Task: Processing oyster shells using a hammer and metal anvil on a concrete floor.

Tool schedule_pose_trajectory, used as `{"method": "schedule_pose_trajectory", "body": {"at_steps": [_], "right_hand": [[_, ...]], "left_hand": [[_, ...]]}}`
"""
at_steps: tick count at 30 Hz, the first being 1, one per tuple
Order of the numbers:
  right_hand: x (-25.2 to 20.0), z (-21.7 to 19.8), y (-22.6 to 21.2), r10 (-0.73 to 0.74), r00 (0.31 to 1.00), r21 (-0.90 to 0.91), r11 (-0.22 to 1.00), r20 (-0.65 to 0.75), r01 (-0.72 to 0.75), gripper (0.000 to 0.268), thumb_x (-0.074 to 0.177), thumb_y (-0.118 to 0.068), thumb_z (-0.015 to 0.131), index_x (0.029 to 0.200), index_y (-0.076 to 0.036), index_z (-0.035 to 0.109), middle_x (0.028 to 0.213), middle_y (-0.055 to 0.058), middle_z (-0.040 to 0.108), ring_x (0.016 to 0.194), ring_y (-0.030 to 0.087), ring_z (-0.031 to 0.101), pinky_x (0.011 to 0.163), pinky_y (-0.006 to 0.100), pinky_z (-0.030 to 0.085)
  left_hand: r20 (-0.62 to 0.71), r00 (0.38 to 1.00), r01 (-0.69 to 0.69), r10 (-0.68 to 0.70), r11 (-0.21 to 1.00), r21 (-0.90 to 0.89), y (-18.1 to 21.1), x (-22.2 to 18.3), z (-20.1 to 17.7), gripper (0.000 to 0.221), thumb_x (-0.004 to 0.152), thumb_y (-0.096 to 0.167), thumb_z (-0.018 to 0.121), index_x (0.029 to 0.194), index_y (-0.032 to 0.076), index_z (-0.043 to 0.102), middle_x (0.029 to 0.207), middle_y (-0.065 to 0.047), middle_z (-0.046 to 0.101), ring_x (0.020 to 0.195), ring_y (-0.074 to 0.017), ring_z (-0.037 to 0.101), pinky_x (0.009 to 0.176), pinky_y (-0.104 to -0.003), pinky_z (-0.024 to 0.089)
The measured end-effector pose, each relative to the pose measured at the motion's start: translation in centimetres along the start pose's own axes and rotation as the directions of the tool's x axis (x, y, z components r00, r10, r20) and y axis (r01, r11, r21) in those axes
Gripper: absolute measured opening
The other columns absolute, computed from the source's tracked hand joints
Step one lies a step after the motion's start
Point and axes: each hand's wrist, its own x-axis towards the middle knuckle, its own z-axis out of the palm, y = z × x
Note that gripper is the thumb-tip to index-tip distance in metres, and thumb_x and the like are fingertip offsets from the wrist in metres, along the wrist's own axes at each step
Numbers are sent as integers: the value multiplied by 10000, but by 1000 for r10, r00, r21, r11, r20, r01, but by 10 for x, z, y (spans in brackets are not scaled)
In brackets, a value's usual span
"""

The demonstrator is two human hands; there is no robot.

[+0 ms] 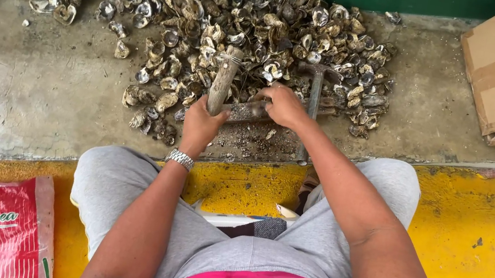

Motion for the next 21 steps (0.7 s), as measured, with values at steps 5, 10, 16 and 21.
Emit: {"method": "schedule_pose_trajectory", "body": {"at_steps": [5, 10, 16, 21], "right_hand": [[9, -13, -1, 78, 986, 158, 982, 148, -102, 398, 923, 19, 601, 1249, -192, 691, 1248, 85, 644, 787, 167, 574, 724, 337, 539], [25, 0, 21, 132, 974, 244, 954, 183, -175, 273, 965, -67, 641, 1178, -191, 759, 1200, 76, 751, 842, 99, 630, 766, 322, 528], [18, 12, 20, 180, 977, 1, 983, 111, -181, 317, 978, -115, 654, 1285, -186, 691, 1324, 124, 610, 1067, 193, 587, 939, 339, 527], [28, 23, 43, -29, 996, 145, 989, -84, 41, 472, 906, -69, 700, 1367, -124, 609, 1356, 139, 522, 1264, 282, 469, 1060, 439, 392]], "left_hand": [[41, 998, -56, 50, 989, 138, -6, 5, -16, 534, 869, 255, 776, 1285, -18, 579, 771, -136, 726, 451, -112, 595, 405, -283, 509], [105, 992, -90, 67, 969, 232, -2, -1, -32, 468, 894, 263, 771, 1251, -9, 638, 791, -139, 746, 499, -117, 633, 476, -302, 537], [237, 966, -196, 108, 901, 388, 1, -4, -33, 355, 874, 202, 735, 1200, 85, 658, 773, -109, 723, 566, -144, 677, 511, -307, 567], [283, 954, -234, 97, 831, 504, 3, -8, -28, 295, 906, 211, 724, 1185, 123, 687, 773, -98, 734, 625, -151, 682, 550, -326, 565]]}}
